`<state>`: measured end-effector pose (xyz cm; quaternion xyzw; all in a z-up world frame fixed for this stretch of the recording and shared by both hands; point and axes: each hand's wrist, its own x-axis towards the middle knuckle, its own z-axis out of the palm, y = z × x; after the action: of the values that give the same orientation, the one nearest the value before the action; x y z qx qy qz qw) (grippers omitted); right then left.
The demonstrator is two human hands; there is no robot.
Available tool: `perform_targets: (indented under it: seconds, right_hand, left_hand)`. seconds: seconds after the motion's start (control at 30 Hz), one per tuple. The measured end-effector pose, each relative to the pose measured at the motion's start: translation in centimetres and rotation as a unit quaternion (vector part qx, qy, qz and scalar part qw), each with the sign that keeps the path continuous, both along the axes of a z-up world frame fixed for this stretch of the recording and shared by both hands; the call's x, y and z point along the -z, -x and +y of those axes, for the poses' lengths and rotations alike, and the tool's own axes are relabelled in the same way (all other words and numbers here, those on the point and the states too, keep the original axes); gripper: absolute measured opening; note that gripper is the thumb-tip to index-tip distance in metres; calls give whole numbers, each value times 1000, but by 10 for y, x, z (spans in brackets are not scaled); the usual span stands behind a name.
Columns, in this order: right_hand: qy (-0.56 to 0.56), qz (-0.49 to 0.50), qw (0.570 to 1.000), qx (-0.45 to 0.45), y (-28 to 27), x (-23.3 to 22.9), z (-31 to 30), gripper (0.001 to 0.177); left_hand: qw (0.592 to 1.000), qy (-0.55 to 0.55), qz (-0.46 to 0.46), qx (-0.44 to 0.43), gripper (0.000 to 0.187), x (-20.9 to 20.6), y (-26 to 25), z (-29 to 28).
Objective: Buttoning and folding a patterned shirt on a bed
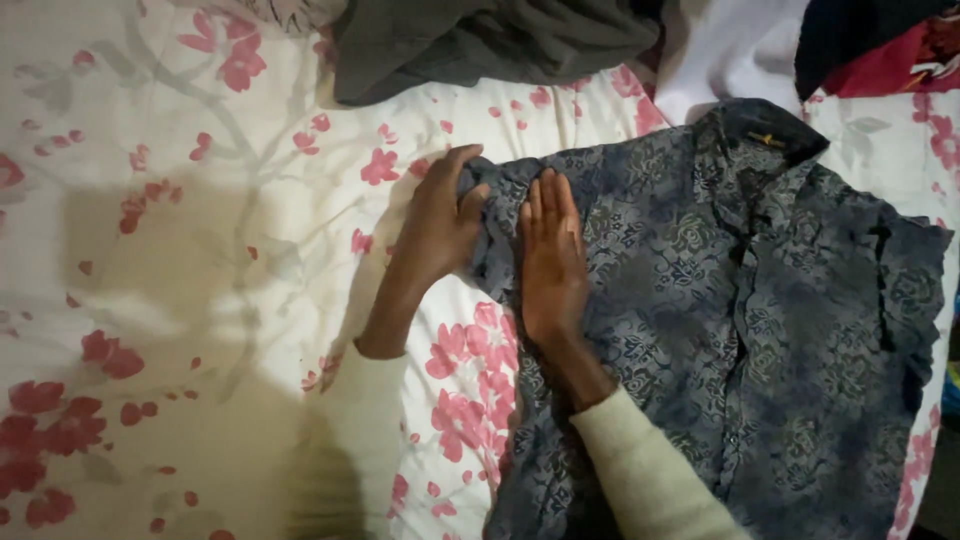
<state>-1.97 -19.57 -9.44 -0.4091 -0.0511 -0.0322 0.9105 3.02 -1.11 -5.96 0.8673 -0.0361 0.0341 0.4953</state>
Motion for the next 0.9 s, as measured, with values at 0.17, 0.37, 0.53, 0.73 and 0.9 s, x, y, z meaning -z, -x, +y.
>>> perform_targets:
  seconds: [0.17, 0.37, 0.53, 0.73, 0.9]
  right_hand:
    - [14, -5, 1000, 25, 4, -7, 1, 81]
    - [-102, 259, 953, 115, -1, 24, -14, 67]
    - [-283, 263, 914, 123, 2, -40, -7, 64]
    - [-150, 352, 913, 138, -1, -89, -2, 81]
    - [-96, 312, 942, 75, -9, -42, -21, 72]
  left_hand:
    - [978, 206, -1, -22, 55, -8, 3, -38]
    - [949, 301, -9, 95, 82, -22, 28, -91]
    - [891, 422, 14, 169, 74, 9, 22, -98]
    - [960, 159, -228, 19, 36, -25, 12, -68]
    - [959, -110, -219, 143, 65, 0, 17, -64]
